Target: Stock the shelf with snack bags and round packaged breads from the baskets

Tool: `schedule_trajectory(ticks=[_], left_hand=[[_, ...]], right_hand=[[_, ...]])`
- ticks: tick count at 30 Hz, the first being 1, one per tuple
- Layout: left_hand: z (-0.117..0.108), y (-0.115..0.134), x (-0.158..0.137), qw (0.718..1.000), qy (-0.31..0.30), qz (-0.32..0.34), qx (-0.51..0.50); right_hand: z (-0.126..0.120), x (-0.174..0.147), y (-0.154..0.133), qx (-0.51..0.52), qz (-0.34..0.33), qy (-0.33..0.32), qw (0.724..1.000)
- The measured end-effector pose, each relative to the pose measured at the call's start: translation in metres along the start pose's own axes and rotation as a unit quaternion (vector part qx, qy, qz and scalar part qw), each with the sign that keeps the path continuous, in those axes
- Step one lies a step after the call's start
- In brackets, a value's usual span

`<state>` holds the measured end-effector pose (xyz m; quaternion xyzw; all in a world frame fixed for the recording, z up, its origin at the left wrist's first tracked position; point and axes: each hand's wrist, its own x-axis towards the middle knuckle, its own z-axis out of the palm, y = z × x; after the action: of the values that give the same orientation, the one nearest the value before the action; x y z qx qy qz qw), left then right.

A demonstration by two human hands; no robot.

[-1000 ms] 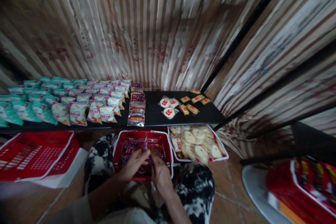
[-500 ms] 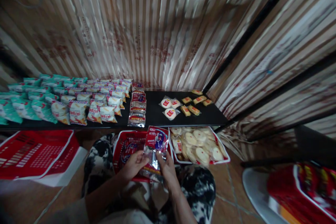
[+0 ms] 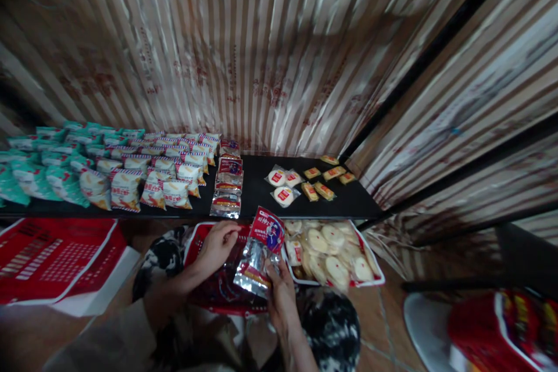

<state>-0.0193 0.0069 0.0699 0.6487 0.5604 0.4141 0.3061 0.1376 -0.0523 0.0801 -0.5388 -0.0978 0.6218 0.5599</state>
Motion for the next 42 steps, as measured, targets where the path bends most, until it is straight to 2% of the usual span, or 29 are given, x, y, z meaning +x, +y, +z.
schedule_trajectory(ticks=[2,4,8,12,16,20,24,32,39,42], left_hand=[[-0.011,-0.003,0.021,0.992,0.055,0.064,0.098],[-0.018,-0.011,0.042,0.977,0.077,0.1,0.171],[-0.022,-0.036,0.074,0.959,0.055,0.109,0.257],[-0.021,-0.053,0.09,0.948,0.05,0.11,0.294],[-0.023,-0.053,0.101,0.929,0.06,0.115,0.347],[-0.023,-0.05,0.112,0.908,0.036,0.156,0.387],[-0.022,-0.049,0.119,0.896,0.018,0.176,0.408],[-0.025,-0.046,0.12,0.891,-0.004,0.19,0.413],[-0.022,-0.054,0.116,0.877,0.026,0.22,0.426],[-0.022,-0.054,0.11,0.882,0.023,0.223,0.414]], right_hand=[[-0.002,0.001,-0.002,0.003,-0.003,0.002,1.0],[-0.004,0.003,-0.002,0.002,-0.004,0.002,1.0],[-0.005,0.006,-0.005,0.008,0.003,0.008,1.0],[-0.004,0.007,-0.008,0.006,0.006,0.029,1.0],[-0.003,0.009,-0.008,-0.008,0.017,0.044,0.999],[-0.003,0.014,-0.007,-0.02,0.029,0.059,0.998],[-0.005,0.019,-0.004,-0.016,0.029,0.041,0.999],[-0.006,0.023,-0.002,-0.02,0.041,0.041,0.998],[-0.003,0.023,-0.002,-0.008,0.043,0.046,0.998],[-0.003,0.022,-0.002,-0.003,0.044,0.059,0.997]])
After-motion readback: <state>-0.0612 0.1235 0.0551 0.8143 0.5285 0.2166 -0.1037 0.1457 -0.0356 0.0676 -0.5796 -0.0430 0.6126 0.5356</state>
